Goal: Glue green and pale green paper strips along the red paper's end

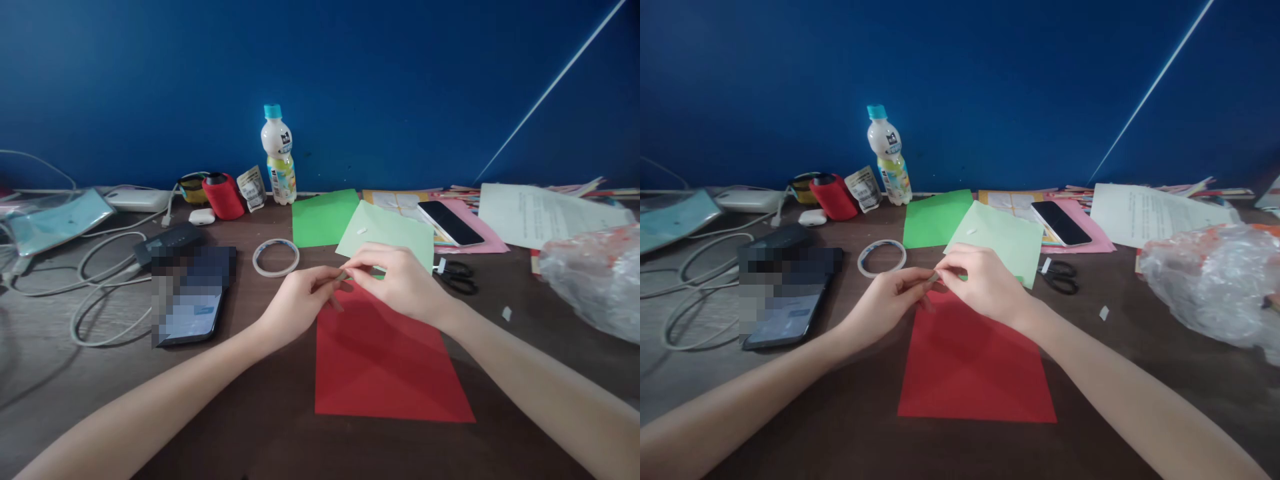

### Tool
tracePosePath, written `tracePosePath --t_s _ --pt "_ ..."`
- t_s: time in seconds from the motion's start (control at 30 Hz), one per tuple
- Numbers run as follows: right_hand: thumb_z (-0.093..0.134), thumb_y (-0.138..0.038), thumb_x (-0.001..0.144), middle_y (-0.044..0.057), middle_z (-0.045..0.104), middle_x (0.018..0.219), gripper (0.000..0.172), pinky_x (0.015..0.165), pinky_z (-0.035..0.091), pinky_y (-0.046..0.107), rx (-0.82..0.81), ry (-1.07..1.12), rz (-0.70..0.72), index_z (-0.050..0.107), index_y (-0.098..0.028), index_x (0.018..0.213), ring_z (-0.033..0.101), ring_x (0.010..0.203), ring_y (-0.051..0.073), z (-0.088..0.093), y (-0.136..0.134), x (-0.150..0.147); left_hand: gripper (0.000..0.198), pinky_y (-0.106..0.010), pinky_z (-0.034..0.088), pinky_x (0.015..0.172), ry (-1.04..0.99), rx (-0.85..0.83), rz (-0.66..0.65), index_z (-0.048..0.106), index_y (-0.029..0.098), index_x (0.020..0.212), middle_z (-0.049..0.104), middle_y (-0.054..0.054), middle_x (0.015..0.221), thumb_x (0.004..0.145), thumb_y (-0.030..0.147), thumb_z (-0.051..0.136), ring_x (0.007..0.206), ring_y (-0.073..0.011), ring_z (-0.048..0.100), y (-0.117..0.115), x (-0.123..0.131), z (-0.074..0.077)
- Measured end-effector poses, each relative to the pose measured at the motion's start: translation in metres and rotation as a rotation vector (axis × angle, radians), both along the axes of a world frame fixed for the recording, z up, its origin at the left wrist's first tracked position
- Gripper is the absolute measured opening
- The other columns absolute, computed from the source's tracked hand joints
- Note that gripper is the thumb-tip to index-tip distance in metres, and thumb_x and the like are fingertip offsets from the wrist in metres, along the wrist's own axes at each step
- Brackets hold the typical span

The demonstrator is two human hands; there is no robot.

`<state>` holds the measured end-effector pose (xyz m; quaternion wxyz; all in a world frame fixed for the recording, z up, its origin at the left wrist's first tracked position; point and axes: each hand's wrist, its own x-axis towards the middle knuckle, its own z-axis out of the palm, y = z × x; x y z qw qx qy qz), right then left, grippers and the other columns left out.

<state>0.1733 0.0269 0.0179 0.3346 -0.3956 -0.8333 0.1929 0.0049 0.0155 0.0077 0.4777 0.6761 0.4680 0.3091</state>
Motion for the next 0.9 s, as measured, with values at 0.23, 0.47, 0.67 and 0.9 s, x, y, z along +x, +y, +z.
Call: tracePosePath --t_s 0.23,0.47,0.67,0.9 --pt "0.049 -0.009 0.077 0.001 0.053 0.066 0.015 0.057 0.039 0.026 0.261 -0.050 -0.259 0.057 -0.018 0.067 0.050 0.059 0.012 -0.002 0.016 0.014 0.016 -0.019 0.045 0.052 -0.122 -0.127 -0.009 0.059 0.012 0.089 0.068 -0.006 0.089 0.081 0.014 0.045 0.048 -0.0052 0.055 0.006 -0.002 -0.003" --pt "0.048 -0.021 0.081 0.005 0.054 0.064 0.026 0.049 0.031 0.029 0.325 -0.272 -0.633 0.053 -0.018 0.056 0.048 0.055 0.015 -0.003 0.041 0.043 0.016 -0.016 0.037 0.043 -0.153 -0.221 -0.014 0.056 0.014 0.090 0.068 -0.005 0.083 0.082 0.024 0.047 0.045 -0.0048 0.055 0.013 -0.007 -0.011" --pt "0.041 -0.009 0.079 0.006 0.065 0.097 0.028 0.058 0.039 0.029 0.303 -0.301 -0.559 0.065 -0.018 0.092 0.060 0.077 0.019 -0.009 0.032 0.031 0.013 -0.015 0.030 0.041 -0.132 -0.239 -0.029 0.053 0.014 0.081 0.068 -0.003 0.077 0.082 0.024 0.045 0.041 -0.0022 0.048 0.014 -0.006 -0.011" --pt "0.043 -0.025 0.085 0.003 0.064 0.105 0.028 0.069 0.045 0.027 -0.211 -0.083 -0.024 0.059 -0.021 0.107 0.059 0.085 0.016 -0.002 0.013 0.008 0.018 -0.016 0.030 0.041 -0.105 -0.233 -0.088 0.053 0.015 0.079 0.067 -0.003 0.078 0.085 0.029 0.043 0.043 -0.0030 0.049 0.012 -0.005 -0.009"
